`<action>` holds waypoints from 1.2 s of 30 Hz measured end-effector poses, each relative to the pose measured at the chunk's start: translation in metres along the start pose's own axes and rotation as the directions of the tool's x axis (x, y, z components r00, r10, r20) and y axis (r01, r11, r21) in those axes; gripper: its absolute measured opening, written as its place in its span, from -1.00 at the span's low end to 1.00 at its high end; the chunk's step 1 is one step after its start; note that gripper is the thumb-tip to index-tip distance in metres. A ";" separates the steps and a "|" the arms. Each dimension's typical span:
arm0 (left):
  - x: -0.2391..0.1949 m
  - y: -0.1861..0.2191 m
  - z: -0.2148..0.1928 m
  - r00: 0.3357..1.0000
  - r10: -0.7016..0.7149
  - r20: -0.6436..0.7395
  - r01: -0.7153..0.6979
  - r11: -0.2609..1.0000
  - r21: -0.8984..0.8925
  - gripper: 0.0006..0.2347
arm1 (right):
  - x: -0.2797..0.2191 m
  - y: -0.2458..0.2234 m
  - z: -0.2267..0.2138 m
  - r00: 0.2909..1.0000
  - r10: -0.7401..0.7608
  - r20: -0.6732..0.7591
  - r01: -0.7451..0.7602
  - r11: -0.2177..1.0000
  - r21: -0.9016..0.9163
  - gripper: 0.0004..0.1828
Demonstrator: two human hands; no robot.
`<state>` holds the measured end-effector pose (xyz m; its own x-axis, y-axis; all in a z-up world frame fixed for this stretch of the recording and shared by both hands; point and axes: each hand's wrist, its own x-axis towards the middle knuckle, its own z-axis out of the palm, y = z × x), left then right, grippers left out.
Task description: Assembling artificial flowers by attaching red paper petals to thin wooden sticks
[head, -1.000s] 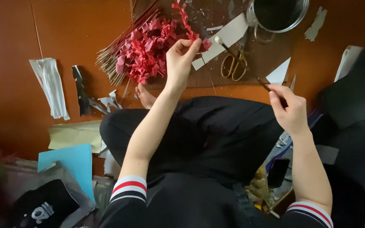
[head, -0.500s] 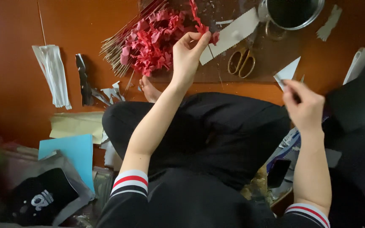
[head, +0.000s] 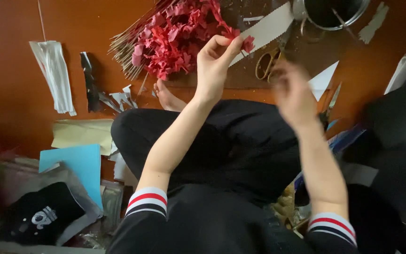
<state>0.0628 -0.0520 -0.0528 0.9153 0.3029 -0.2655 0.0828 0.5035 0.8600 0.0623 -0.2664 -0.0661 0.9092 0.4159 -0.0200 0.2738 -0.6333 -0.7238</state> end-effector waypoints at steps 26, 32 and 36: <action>-0.014 0.038 0.002 0.854 -0.199 0.481 0.355 0.898 -0.260 -0.79 | -0.022 -0.084 0.019 0.890 0.426 0.162 -0.351 0.415 0.839 -0.90; -0.012 0.021 -0.003 0.863 -0.112 0.493 0.275 0.922 -0.272 -0.87 | -0.029 -0.088 0.015 0.905 0.366 0.219 -0.358 0.372 0.856 -0.85; -0.016 0.035 0.001 0.873 -0.078 0.482 0.182 0.968 -0.175 -0.84 | -0.034 -0.088 0.013 0.910 0.333 0.246 -0.350 0.303 0.886 -0.79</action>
<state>0.0512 -0.0400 -0.0180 0.9824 -0.1644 -0.0887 0.1783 0.6839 0.7075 0.0030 -0.2166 -0.0111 0.8415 0.3285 -0.4288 -0.5137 0.2413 -0.8234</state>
